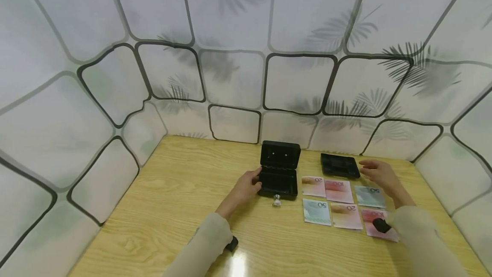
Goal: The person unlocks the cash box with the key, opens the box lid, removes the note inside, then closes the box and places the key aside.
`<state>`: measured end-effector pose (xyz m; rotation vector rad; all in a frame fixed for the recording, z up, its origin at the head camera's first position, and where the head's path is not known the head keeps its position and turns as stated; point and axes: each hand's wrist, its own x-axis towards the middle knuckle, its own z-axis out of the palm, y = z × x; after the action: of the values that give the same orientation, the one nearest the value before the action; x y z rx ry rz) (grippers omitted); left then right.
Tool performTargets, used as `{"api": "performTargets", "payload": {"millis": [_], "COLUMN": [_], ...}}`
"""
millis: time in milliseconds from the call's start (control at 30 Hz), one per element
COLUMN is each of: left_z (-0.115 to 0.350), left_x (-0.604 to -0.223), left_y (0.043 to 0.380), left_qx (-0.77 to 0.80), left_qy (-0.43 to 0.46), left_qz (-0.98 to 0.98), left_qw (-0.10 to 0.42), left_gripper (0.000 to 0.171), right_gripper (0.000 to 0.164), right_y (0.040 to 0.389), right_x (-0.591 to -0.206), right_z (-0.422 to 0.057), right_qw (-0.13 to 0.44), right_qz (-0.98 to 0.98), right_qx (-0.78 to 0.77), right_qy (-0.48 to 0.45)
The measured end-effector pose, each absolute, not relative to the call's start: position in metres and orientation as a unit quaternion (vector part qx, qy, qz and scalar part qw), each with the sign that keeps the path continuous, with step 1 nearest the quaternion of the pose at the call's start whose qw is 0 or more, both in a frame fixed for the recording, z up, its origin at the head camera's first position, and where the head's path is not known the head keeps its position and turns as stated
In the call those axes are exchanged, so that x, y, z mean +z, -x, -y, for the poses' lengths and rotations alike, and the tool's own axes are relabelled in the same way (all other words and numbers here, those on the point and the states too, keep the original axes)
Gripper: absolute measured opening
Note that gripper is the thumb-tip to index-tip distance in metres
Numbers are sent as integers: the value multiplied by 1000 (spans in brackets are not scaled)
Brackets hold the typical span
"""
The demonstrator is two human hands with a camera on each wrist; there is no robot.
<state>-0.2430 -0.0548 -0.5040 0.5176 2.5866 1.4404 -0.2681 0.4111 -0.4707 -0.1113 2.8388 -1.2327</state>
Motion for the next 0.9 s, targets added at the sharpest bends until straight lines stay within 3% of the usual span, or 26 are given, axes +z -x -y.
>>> {"api": "performTargets", "payload": {"millis": [333, 900], "left_z": [54, 53], "left_x": [-504, -505], "left_y": [242, 242], "left_qx": [479, 480], "left_qy": [-166, -170], "left_qz": [-859, -858], "left_qw": [74, 67], "left_gripper": [57, 56], "right_gripper": [48, 31], "right_y": [281, 299], "right_x": [-479, -490], "right_z": [-405, -394], "right_qw": [56, -3], "right_qz": [-896, -965], "right_qx": [-440, -250], "right_qy": [26, 83]}}
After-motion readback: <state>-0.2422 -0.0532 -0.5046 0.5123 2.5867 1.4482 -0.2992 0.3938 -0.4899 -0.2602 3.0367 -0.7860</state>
